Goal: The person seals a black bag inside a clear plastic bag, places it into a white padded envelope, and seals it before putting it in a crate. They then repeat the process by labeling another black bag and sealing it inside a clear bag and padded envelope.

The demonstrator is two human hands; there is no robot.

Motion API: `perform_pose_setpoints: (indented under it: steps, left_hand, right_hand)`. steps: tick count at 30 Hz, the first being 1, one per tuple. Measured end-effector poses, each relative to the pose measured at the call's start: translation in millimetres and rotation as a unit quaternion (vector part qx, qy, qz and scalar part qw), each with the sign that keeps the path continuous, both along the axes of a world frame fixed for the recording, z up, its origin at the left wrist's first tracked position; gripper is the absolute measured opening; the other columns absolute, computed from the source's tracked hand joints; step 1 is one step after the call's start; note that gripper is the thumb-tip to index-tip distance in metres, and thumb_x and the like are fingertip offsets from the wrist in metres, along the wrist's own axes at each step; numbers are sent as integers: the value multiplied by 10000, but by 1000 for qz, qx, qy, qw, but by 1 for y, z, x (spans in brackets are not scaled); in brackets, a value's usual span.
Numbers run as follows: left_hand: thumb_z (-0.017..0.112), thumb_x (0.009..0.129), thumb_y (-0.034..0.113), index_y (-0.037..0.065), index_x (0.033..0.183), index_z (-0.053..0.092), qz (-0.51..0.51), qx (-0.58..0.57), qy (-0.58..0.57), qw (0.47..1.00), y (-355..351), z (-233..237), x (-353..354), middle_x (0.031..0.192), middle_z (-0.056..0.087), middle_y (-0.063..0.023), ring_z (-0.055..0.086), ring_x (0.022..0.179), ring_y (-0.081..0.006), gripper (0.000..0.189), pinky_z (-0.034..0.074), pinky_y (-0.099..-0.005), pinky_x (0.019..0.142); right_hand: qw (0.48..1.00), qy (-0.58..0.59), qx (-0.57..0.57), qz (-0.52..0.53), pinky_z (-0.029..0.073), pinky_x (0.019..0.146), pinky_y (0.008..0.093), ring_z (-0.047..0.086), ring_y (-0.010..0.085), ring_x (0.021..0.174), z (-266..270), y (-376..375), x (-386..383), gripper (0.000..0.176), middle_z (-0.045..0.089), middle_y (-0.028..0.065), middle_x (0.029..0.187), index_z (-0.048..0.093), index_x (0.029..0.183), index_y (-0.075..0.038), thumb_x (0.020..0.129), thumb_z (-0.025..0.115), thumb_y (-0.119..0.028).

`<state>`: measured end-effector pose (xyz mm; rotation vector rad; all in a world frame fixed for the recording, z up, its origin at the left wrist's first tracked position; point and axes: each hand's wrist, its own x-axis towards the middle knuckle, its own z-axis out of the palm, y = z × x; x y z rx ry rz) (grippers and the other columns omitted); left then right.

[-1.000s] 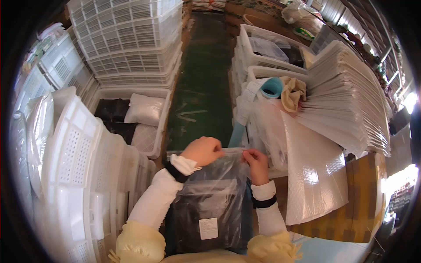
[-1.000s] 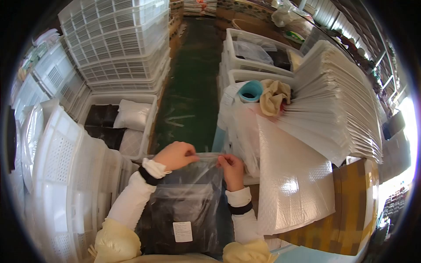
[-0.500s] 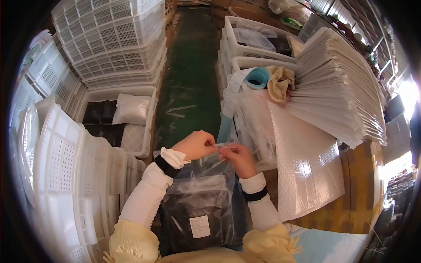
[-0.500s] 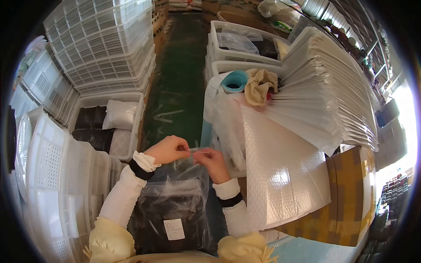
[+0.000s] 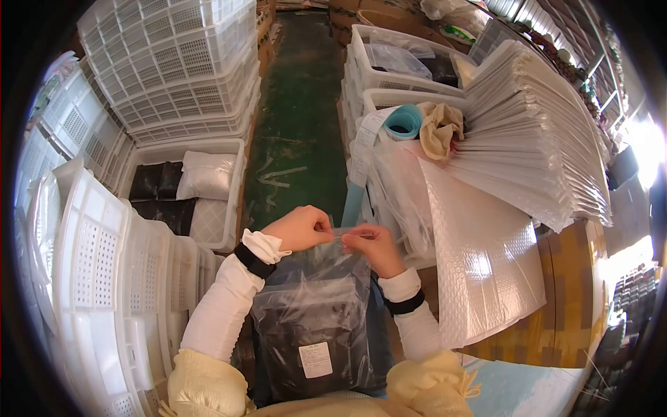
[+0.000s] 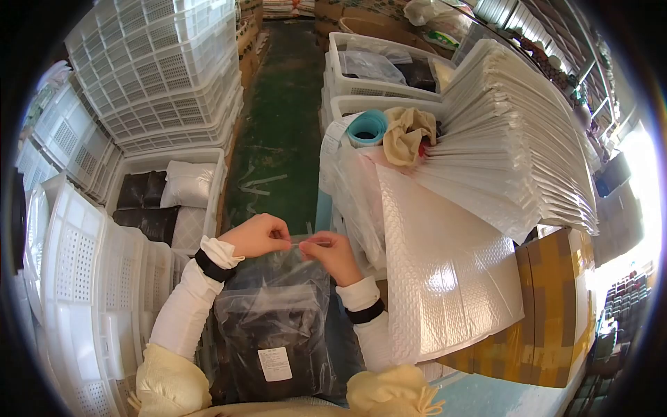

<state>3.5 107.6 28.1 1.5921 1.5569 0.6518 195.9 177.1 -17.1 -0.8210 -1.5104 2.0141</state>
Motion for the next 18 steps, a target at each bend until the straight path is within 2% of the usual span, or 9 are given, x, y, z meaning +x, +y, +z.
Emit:
perform_pose_setpoints:
  steps: [4, 7, 10, 16, 18]
  left_hand:
    - [655, 760, 164, -27, 834, 622, 4, 20, 31, 999, -3, 2, 7, 720, 629, -122, 596, 673, -199, 208, 457, -305, 632]
    - [655, 760, 166, -20, 830, 623, 1, 31, 45, 999, -5, -1, 6, 717, 627, -121, 598, 676, -207, 201, 458, -311, 633]
    - [654, 761, 159, -13, 830, 627, -16, 5, 38, 999, -11, 6, -9, 725, 632, -118, 600, 678, -196, 188, 457, -306, 624]
    - [658, 758, 151, -8, 812, 633, -6, -16, 51, 999, -28, 14, -23, 734, 638, -109, 602, 681, -182, 170, 456, -297, 614]
    - [667, 749, 156, 0, 792, 635, -2, -22, 67, 998, -43, 26, -23, 717, 628, -108, 601, 672, -198, 165, 452, -303, 607]
  right_hand:
    - [994, -61, 41, 79, 463, 628, 230, 589, 104, 671, 16, 11, -2, 132, 643, 58, 736, 652, 812, 34, 767, 674, -88]
    - [980, -104, 147, 85, 444, 615, 226, 567, 92, 656, 27, 11, -5, 134, 635, 44, 721, 656, 791, 33, 753, 675, -94]
    - [964, -154, 189, 103, 433, 619, 227, 554, 90, 657, 27, 18, 0, 135, 631, 36, 708, 657, 782, 26, 741, 675, -101]
    - [958, -164, 194, 133, 441, 652, 226, 566, 94, 701, 42, 13, -4, 144, 633, 47, 710, 647, 809, 39, 755, 665, -93]
    - [966, -126, 186, 130, 447, 665, 226, 573, 99, 709, 51, 4, 1, 115, 635, 48, 714, 647, 822, 36, 774, 651, -68]
